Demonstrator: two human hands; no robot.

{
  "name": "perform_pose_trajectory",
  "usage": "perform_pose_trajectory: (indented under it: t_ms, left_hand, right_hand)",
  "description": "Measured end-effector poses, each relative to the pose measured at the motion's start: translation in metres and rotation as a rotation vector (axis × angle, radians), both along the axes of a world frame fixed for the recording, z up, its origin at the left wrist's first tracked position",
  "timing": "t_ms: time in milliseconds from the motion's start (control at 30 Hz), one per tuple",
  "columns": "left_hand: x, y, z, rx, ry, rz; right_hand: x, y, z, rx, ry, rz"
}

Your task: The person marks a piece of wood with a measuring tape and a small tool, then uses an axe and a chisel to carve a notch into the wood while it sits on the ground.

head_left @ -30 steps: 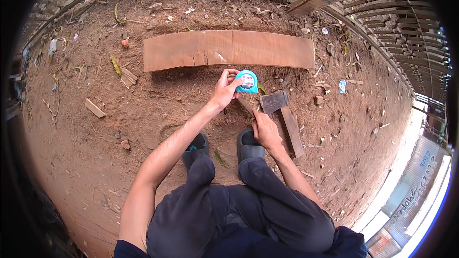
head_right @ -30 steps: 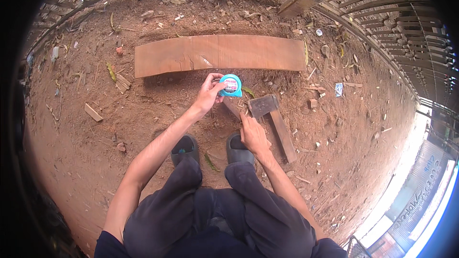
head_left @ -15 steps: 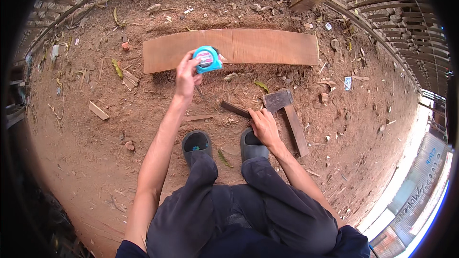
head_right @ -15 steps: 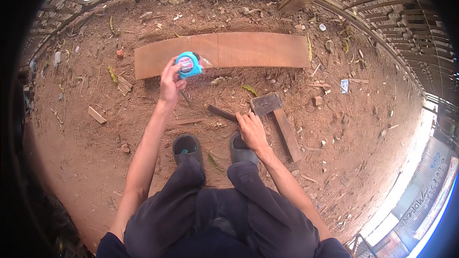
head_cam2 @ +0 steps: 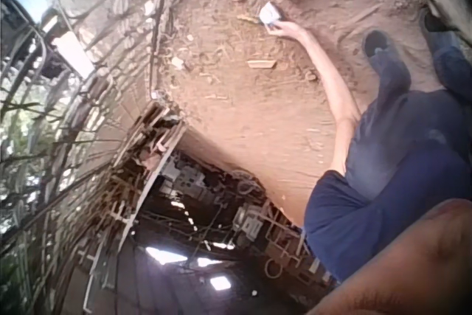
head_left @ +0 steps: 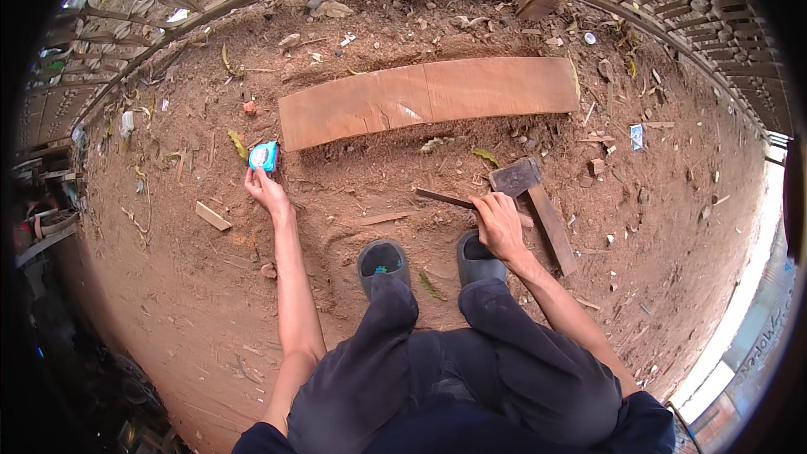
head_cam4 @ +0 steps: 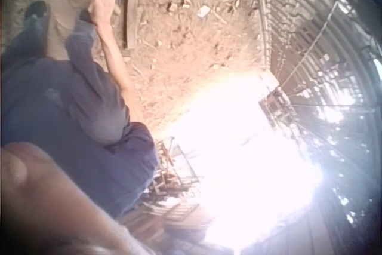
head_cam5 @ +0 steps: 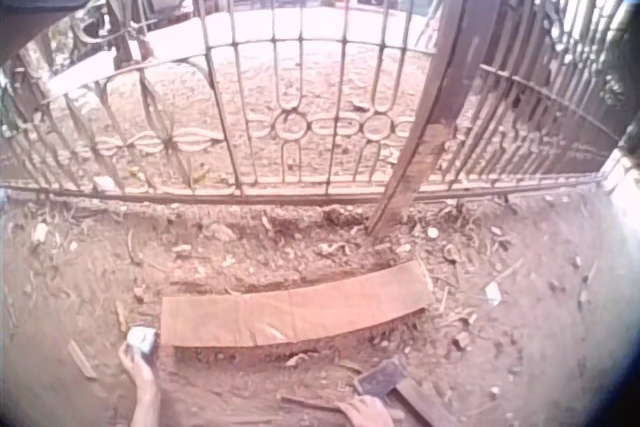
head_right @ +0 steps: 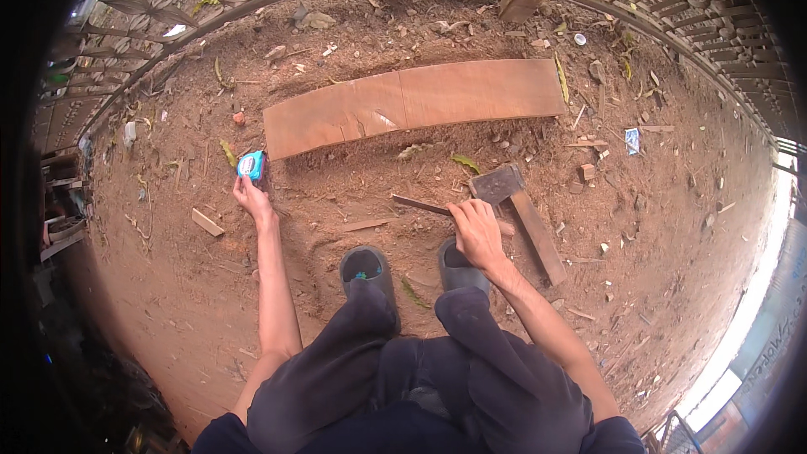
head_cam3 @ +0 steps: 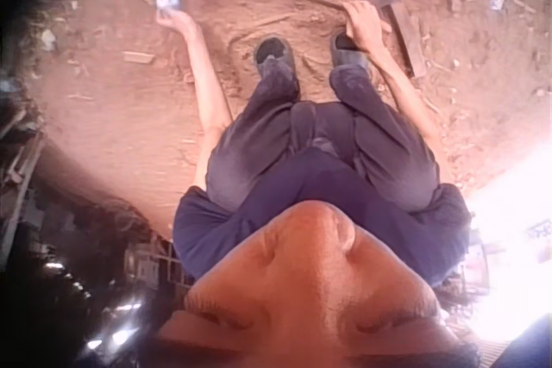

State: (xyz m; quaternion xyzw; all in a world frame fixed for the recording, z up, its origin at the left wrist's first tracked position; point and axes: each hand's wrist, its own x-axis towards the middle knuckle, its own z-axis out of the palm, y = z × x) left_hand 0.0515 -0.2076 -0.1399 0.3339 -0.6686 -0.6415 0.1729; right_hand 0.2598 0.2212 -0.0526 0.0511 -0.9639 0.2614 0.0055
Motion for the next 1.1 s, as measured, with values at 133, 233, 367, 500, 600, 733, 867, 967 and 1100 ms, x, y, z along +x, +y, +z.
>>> perform_pose_trajectory:
  t_ms: [133, 233, 367, 500, 600, 733, 867, 967, 1100]
  left_hand:
    - [0.011, 0.020, 0.019, -0.857, -0.274, 0.044]
    - [0.027, 0.079, 0.059, -0.895, 0.109, -0.190]
    - [0.066, 0.133, 0.077, -0.838, 0.475, -0.969]
    - [0.123, 0.194, 0.091, -0.705, 0.883, -1.385]
    - [0.150, 0.235, 0.118, -0.612, 1.106, -1.326]
    - [0.140, 0.247, 0.127, -0.523, 0.972, -1.254]
    - [0.086, 0.247, 0.155, -0.491, 1.067, -1.335]
    - [0.058, 0.236, 0.152, -0.279, 0.866, -1.493]
    - [0.011, 0.248, 0.152, -0.004, 0.481, -1.474]
  right_hand:
    - [-0.009, -0.011, 0.014, -0.319, -0.118, -0.193]
    - [-0.011, -0.012, 0.017, -0.534, -0.208, -0.349]
    - [-0.025, -0.026, 0.036, -0.953, -0.374, -0.456]
    - [-0.040, -0.036, 0.065, -0.984, -0.443, -0.354]
    - [-0.047, -0.036, 0.072, -1.145, -0.562, -0.290]
    - [-0.039, -0.035, 0.085, -1.355, -0.491, -0.140]
    - [-0.038, -0.026, 0.099, -1.302, -0.484, -0.259]
    - [-0.028, 0.010, 0.089, -0.722, -0.492, -0.158]
    - [0.016, 0.058, 0.036, 0.116, -0.403, -0.257]
